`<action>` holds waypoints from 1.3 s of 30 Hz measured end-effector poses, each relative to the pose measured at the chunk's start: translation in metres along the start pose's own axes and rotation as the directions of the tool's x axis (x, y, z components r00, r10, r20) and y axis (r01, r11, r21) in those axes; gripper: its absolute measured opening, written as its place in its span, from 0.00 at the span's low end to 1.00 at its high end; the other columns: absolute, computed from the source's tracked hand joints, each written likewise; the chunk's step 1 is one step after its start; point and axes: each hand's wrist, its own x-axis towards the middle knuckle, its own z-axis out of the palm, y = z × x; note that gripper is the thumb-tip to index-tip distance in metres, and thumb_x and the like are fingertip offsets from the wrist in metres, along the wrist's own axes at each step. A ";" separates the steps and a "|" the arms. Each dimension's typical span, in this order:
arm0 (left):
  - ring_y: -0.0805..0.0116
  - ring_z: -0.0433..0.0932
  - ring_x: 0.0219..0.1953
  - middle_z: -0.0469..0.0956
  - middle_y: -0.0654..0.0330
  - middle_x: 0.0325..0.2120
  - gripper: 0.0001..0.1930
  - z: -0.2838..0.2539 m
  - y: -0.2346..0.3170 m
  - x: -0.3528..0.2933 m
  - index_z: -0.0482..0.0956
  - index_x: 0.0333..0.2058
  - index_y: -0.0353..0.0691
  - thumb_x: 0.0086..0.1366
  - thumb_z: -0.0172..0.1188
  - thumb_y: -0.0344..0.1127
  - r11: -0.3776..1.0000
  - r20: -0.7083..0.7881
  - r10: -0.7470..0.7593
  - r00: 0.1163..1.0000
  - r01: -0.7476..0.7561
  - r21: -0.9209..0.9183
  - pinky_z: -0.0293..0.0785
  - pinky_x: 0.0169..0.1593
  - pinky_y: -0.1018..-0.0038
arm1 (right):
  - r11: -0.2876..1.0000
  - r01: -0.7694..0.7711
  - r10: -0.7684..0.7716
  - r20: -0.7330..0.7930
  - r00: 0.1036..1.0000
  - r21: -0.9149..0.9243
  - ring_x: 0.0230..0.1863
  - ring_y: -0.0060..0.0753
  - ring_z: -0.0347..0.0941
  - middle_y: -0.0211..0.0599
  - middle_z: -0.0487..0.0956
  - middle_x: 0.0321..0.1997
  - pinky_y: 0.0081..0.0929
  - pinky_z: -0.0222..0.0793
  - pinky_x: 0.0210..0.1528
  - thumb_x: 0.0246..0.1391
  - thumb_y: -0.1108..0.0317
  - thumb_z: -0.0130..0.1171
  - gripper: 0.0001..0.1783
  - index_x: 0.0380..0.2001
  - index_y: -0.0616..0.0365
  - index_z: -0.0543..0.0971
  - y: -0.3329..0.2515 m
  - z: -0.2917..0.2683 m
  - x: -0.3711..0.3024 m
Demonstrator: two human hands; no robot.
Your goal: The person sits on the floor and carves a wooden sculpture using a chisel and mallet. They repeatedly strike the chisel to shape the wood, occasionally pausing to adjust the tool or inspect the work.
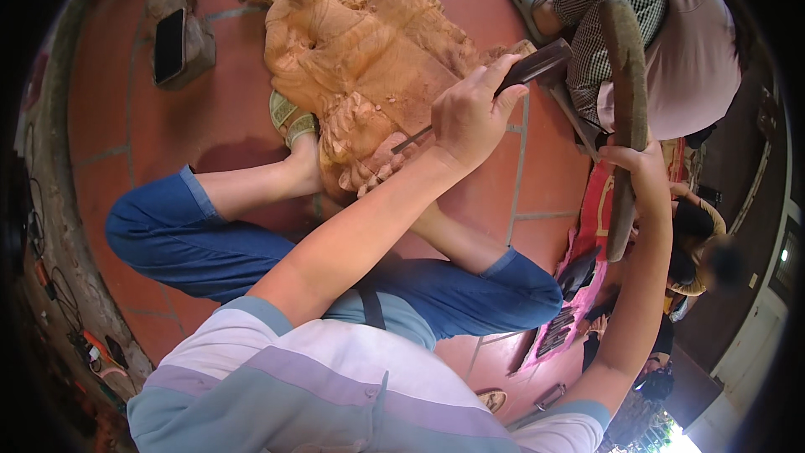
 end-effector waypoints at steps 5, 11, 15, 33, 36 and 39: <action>0.58 0.80 0.33 0.79 0.62 0.33 0.19 0.000 0.000 0.007 0.73 0.51 0.52 0.61 0.59 0.44 0.998 -0.055 -0.054 0.997 0.054 -0.012 0.74 0.34 0.66 | 0.982 -0.057 0.057 0.005 0.998 0.183 0.22 0.23 0.69 0.30 0.72 0.26 0.20 0.65 0.25 0.37 0.70 0.63 0.26 0.44 0.61 0.70 0.000 -0.005 0.009; 0.57 0.80 0.34 0.80 0.61 0.34 0.19 0.000 -0.005 0.006 0.73 0.52 0.52 0.63 0.56 0.47 0.998 -0.084 -0.059 0.995 0.059 -0.011 0.74 0.35 0.65 | 0.998 0.050 -0.044 0.123 0.991 -0.045 0.20 0.25 0.68 0.32 0.71 0.23 0.21 0.64 0.24 0.35 0.74 0.62 0.21 0.37 0.60 0.72 -0.004 0.015 0.012; 0.57 0.79 0.33 0.79 0.62 0.33 0.19 -0.001 -0.004 0.007 0.74 0.51 0.53 0.62 0.56 0.49 0.998 -0.113 -0.056 0.992 0.054 -0.026 0.73 0.34 0.64 | 0.997 -0.038 0.037 0.010 0.999 0.073 0.19 0.25 0.67 0.32 0.71 0.23 0.22 0.64 0.24 0.36 0.75 0.60 0.20 0.38 0.62 0.71 -0.020 0.016 0.013; 0.59 0.78 0.31 0.78 0.62 0.30 0.20 -0.005 -0.006 0.003 0.74 0.51 0.53 0.61 0.58 0.48 0.998 -0.147 -0.062 0.987 0.062 -0.010 0.73 0.33 0.65 | 0.997 -0.074 0.073 0.068 0.995 0.008 0.20 0.21 0.68 0.28 0.71 0.22 0.22 0.64 0.24 0.31 0.79 0.63 0.26 0.40 0.60 0.72 -0.029 0.006 0.021; 0.59 0.78 0.30 0.77 0.62 0.28 0.20 -0.013 -0.006 -0.001 0.74 0.51 0.52 0.61 0.58 0.47 1.000 -0.169 0.007 0.986 -0.006 0.011 0.73 0.32 0.66 | 0.986 0.060 -0.026 0.209 0.978 -0.158 0.21 0.20 0.68 0.28 0.72 0.22 0.20 0.64 0.25 0.32 0.78 0.62 0.25 0.41 0.59 0.73 -0.032 0.009 0.013; 0.60 0.78 0.28 0.77 0.62 0.27 0.20 -0.015 -0.004 -0.005 0.74 0.51 0.52 0.60 0.59 0.46 0.999 -0.166 0.037 0.985 -0.038 0.000 0.73 0.30 0.67 | 1.000 0.014 -0.014 0.014 1.000 -0.017 0.22 0.22 0.67 0.29 0.72 0.25 0.21 0.63 0.27 0.33 0.75 0.62 0.22 0.38 0.60 0.72 -0.032 0.005 0.012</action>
